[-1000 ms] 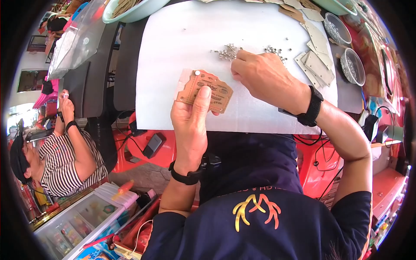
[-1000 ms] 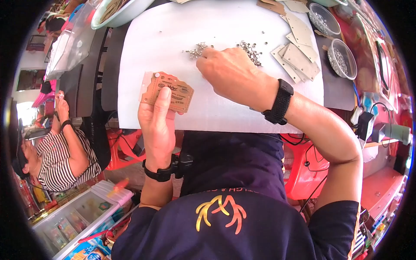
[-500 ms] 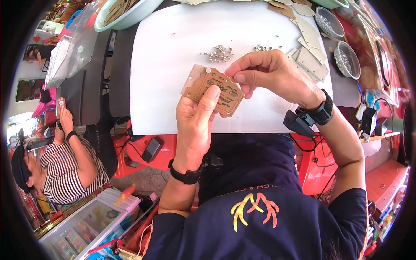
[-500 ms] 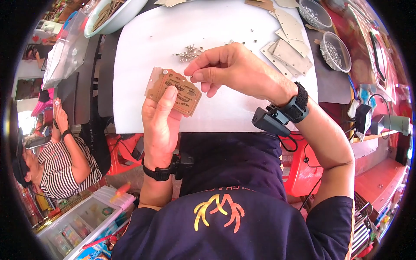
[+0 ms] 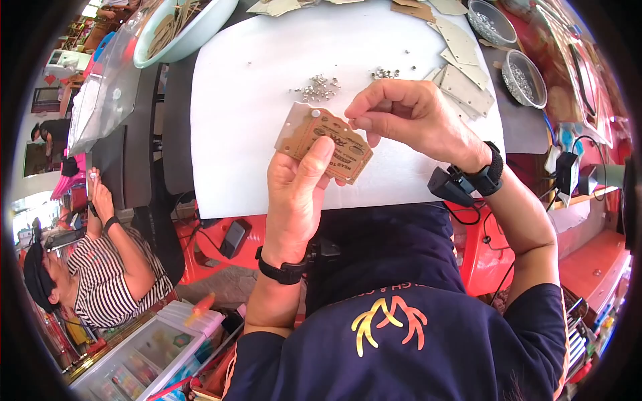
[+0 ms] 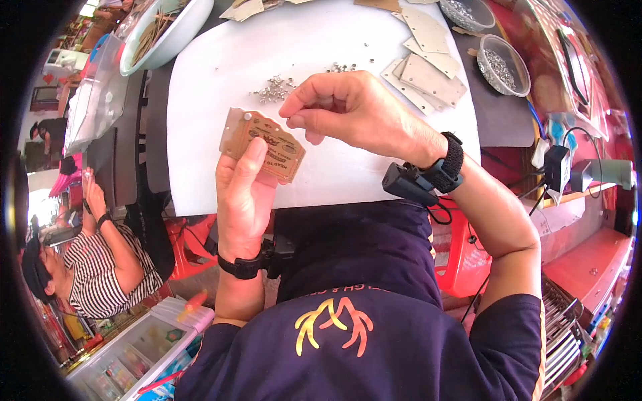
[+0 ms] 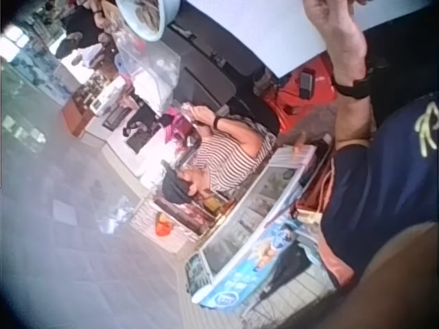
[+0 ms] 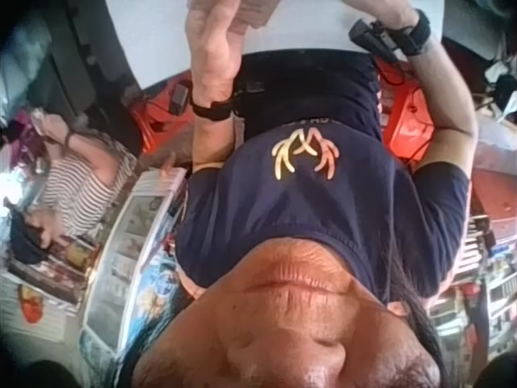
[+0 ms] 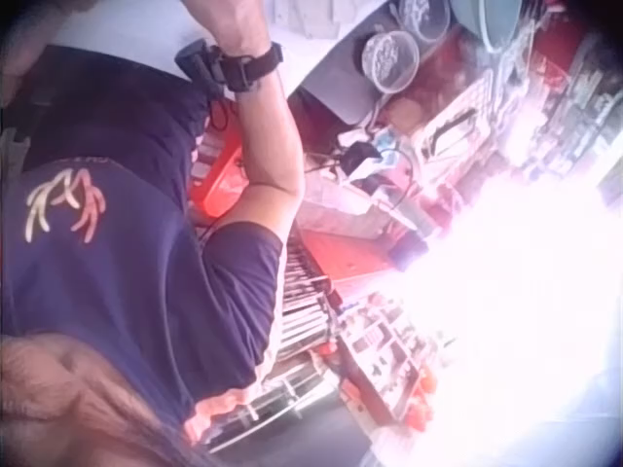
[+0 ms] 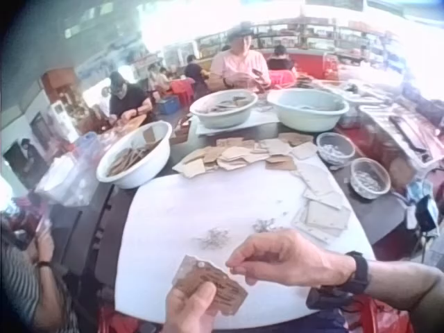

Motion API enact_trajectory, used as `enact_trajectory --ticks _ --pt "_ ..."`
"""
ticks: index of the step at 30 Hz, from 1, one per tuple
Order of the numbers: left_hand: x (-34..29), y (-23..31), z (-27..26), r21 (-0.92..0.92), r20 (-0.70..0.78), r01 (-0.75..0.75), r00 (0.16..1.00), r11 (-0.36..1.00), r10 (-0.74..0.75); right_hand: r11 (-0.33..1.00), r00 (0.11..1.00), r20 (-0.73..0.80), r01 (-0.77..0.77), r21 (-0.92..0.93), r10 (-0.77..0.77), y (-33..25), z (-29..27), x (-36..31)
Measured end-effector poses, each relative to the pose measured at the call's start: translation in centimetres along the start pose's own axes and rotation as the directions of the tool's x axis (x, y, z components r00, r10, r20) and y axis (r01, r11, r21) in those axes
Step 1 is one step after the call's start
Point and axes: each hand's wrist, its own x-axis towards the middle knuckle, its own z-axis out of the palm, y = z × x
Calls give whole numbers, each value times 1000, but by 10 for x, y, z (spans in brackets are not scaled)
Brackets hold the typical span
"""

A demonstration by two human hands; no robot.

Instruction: The recorder attaches small metal eyelets to cardboard tags at a workstation.

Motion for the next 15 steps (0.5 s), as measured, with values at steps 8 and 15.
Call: enact_trajectory --ticks 8,15 --pt "7 -5 2 -9 -2 -6 1000 1000 6 995 999 -43 29 95 -25 6 -1 -7" --pt "7 -4 4 39 66 94 993 995 -97 994 990 101 89 61 -94 -3 -9 -6"
